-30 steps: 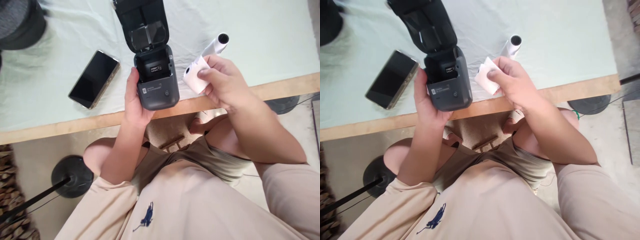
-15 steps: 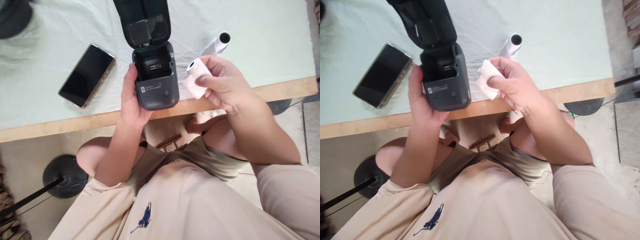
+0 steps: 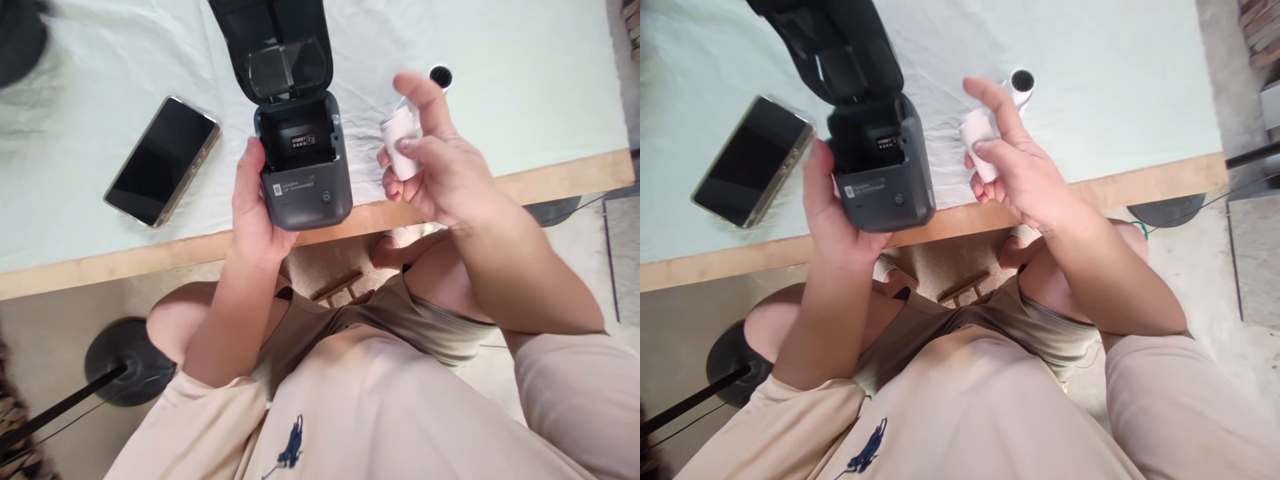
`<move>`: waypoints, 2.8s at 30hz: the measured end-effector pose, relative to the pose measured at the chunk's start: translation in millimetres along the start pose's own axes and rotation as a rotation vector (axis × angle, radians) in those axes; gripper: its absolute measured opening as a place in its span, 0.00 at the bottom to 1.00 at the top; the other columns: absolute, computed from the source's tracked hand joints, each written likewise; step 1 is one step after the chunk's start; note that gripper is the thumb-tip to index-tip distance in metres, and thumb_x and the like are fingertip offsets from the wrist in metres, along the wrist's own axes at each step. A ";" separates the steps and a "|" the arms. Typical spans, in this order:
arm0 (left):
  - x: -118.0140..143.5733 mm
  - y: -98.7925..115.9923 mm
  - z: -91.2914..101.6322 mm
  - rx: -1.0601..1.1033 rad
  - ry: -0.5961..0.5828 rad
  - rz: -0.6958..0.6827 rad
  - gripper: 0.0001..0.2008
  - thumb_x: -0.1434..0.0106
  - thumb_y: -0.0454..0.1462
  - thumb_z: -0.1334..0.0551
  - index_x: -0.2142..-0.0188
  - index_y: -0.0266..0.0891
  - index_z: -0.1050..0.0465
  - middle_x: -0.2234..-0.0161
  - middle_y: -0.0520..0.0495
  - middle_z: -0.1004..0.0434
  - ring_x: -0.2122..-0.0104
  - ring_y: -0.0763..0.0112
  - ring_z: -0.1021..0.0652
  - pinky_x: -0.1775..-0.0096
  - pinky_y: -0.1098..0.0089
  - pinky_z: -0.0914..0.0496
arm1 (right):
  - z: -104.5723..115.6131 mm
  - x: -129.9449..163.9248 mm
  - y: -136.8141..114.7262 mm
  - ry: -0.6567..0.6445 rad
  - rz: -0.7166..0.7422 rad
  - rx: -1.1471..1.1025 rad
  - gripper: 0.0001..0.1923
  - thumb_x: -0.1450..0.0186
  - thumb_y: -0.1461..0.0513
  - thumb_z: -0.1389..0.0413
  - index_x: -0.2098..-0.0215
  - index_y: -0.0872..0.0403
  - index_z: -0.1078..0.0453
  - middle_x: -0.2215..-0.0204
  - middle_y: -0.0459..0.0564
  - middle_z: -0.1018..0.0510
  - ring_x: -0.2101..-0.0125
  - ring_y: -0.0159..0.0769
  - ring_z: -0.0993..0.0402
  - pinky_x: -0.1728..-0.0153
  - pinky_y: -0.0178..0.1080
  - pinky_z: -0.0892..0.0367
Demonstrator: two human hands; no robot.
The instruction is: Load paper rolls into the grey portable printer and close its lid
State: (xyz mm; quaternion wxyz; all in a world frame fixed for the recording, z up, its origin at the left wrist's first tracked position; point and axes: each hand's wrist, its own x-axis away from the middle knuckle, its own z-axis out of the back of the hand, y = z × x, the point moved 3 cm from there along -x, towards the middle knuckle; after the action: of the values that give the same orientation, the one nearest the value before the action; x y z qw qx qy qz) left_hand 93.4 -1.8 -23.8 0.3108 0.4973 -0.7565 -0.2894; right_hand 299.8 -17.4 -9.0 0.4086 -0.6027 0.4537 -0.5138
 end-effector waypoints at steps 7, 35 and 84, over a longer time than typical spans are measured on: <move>0.5 0.1 -3.7 0.000 0.026 0.019 0.25 0.20 0.53 0.50 0.54 0.53 0.14 0.44 0.56 0.13 0.23 0.52 0.34 0.28 0.51 0.27 | -5.8 2.8 -5.4 0.053 -0.007 0.019 0.16 0.36 0.59 0.35 0.57 0.40 0.37 0.72 0.38 0.26 0.81 0.32 0.34 0.81 0.37 0.44; 3.0 0.2 -2.1 0.131 0.128 0.030 0.20 0.19 0.48 0.43 0.54 0.40 0.16 0.56 0.47 0.10 0.37 0.56 0.18 0.36 0.60 0.21 | 16.3 -6.3 5.1 0.096 0.580 0.859 0.21 0.32 0.59 0.37 0.44 0.45 0.37 0.51 0.51 0.16 0.57 0.45 0.18 0.56 0.49 0.24; 6.0 -7.8 4.2 0.016 0.130 -0.032 0.13 0.27 0.47 0.30 0.53 0.42 0.20 0.54 0.46 0.11 0.42 0.53 0.14 0.43 0.62 0.18 | -66.3 3.3 -54.9 0.061 0.820 1.190 0.11 0.36 0.68 0.44 0.58 0.50 0.29 0.69 0.47 0.19 0.71 0.41 0.24 0.68 0.45 0.35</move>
State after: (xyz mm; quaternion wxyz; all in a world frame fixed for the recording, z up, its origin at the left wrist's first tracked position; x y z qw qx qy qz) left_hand 92.9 -9.5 -31.2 0.3507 0.5296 -0.7290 -0.2553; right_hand 241.3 -8.4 53.6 0.8144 -0.0450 0.2980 -0.4959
